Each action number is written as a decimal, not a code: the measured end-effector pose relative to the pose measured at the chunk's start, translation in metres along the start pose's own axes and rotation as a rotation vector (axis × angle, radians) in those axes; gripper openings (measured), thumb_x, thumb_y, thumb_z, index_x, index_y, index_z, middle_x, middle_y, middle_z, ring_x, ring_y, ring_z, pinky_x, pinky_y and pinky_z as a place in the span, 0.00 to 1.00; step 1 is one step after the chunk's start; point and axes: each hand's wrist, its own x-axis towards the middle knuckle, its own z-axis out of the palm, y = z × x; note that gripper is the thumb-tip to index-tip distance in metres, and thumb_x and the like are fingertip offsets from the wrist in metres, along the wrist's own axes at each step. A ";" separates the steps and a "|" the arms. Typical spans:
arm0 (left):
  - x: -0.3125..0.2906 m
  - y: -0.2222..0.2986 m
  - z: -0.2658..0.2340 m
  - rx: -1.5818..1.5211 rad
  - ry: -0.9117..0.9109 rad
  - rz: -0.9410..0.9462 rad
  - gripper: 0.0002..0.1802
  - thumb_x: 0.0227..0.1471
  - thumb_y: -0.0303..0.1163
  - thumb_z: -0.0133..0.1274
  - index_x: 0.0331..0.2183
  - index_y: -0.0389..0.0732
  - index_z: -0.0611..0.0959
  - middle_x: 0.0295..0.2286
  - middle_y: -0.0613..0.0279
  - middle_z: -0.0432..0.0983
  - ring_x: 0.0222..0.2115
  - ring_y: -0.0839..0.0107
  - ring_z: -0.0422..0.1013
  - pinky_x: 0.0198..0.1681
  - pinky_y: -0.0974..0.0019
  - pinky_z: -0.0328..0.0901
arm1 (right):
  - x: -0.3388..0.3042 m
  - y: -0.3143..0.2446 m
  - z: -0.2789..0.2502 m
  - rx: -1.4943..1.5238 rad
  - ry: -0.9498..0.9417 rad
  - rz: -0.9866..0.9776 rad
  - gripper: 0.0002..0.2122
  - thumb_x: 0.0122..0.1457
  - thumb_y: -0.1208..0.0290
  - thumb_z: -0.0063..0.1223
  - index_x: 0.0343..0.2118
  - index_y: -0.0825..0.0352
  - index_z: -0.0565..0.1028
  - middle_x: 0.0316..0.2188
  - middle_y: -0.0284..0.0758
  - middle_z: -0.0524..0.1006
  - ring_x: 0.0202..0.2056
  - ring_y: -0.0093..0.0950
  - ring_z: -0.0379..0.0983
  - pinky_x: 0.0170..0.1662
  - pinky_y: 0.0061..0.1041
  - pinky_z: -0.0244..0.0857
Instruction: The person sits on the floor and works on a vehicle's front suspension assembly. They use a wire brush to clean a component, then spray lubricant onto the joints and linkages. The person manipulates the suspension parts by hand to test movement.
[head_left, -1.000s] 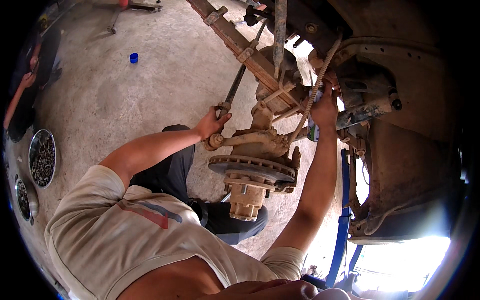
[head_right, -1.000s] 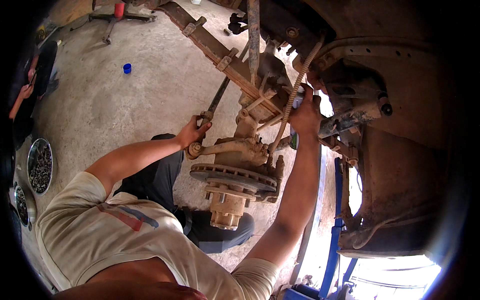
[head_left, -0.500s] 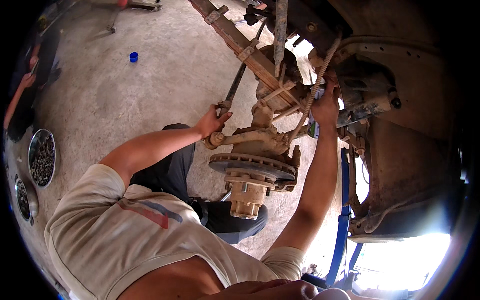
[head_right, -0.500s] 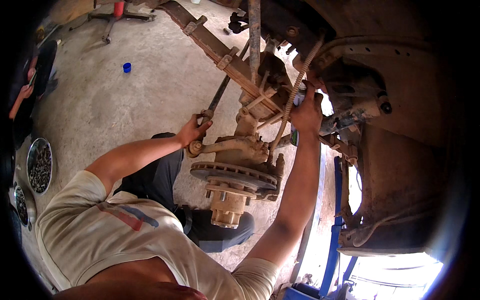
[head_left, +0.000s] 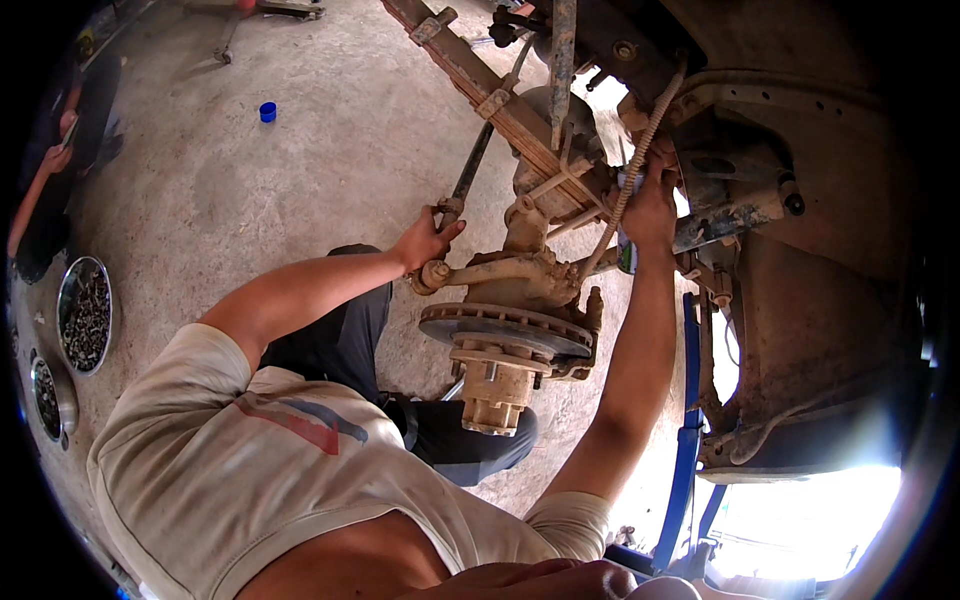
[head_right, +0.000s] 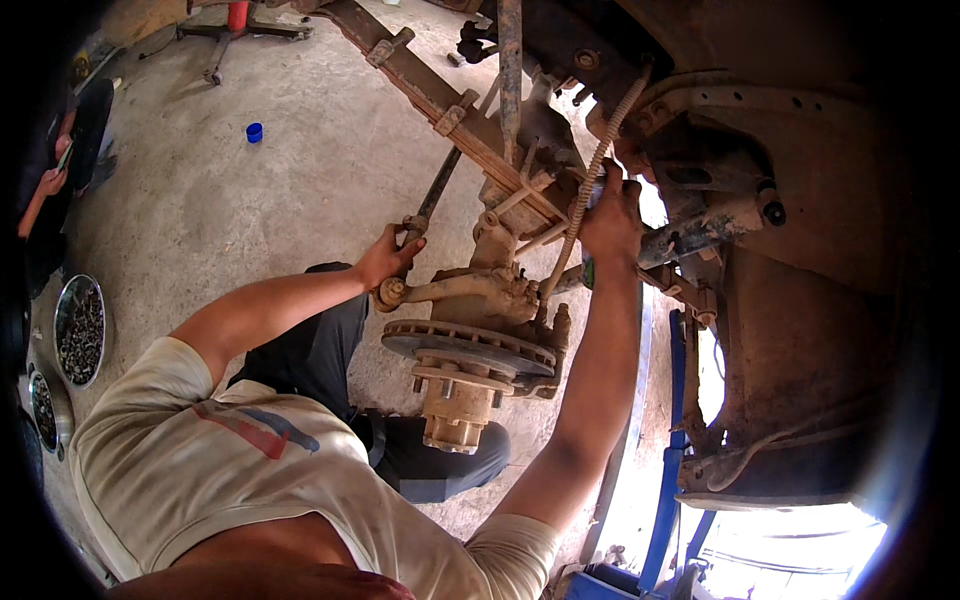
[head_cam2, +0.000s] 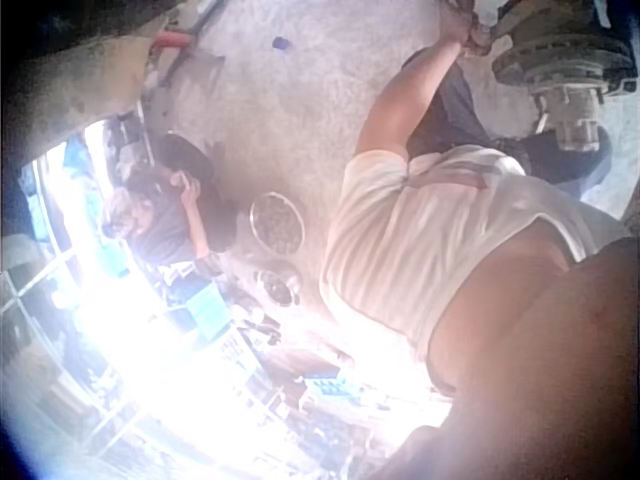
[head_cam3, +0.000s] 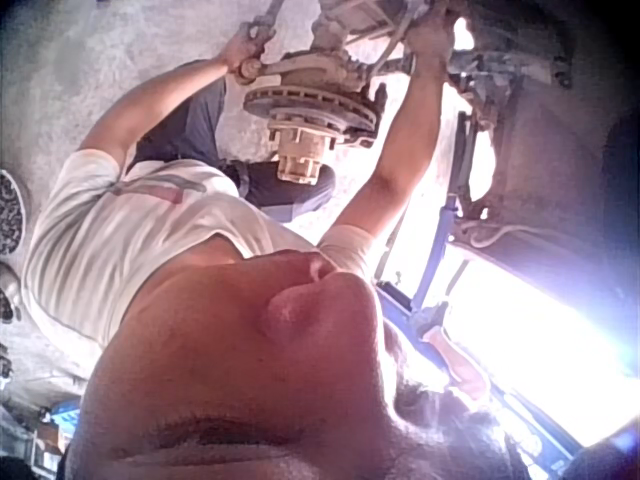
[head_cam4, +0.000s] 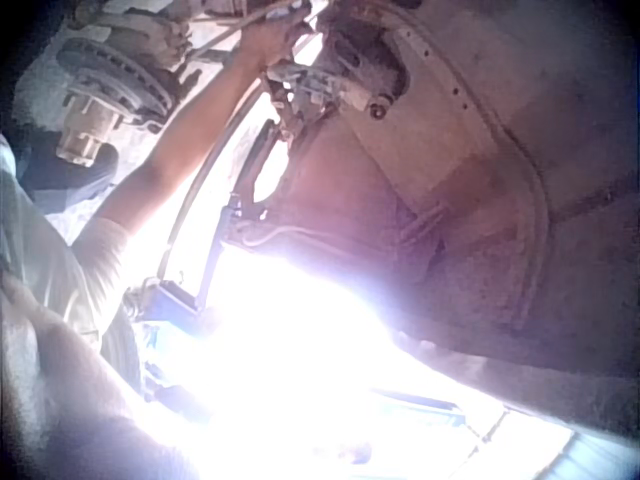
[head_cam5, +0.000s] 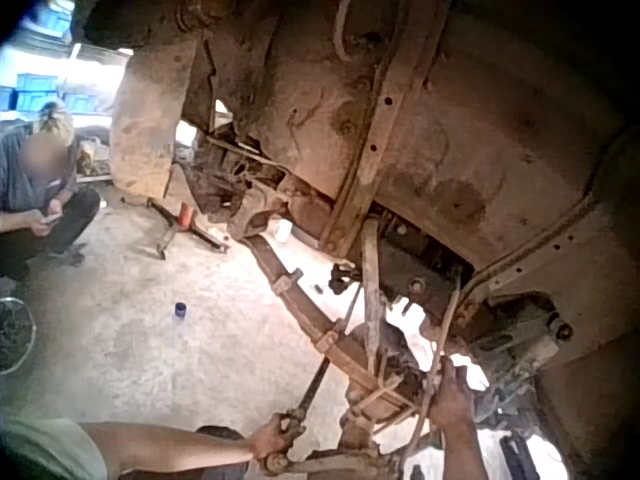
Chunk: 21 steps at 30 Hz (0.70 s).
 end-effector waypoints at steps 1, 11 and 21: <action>0.000 0.002 0.000 0.005 0.009 0.013 0.45 0.53 0.57 0.52 0.53 0.25 0.58 0.22 0.54 0.75 0.24 0.65 0.73 0.30 0.63 0.66 | -0.001 -0.001 -0.001 0.000 0.023 0.010 0.36 0.46 0.63 0.63 0.58 0.52 0.57 0.48 0.52 0.65 0.46 0.53 0.68 0.48 0.45 0.66; -0.007 0.005 -0.001 -0.039 -0.019 -0.019 0.46 0.53 0.56 0.53 0.53 0.24 0.58 0.24 0.53 0.75 0.26 0.67 0.73 0.31 0.64 0.66 | -0.006 0.025 -0.012 0.116 0.177 0.173 0.38 0.44 0.63 0.63 0.59 0.59 0.56 0.48 0.55 0.68 0.51 0.54 0.65 0.52 0.44 0.61; 0.027 -0.058 -0.003 -0.081 -0.046 0.096 0.33 0.55 0.49 0.55 0.49 0.33 0.63 0.24 0.61 0.74 0.25 0.73 0.71 0.29 0.69 0.65 | -0.143 0.028 -0.076 0.529 0.540 0.039 0.38 0.45 0.71 0.68 0.58 0.68 0.57 0.47 0.44 0.70 0.46 0.33 0.70 0.50 0.29 0.64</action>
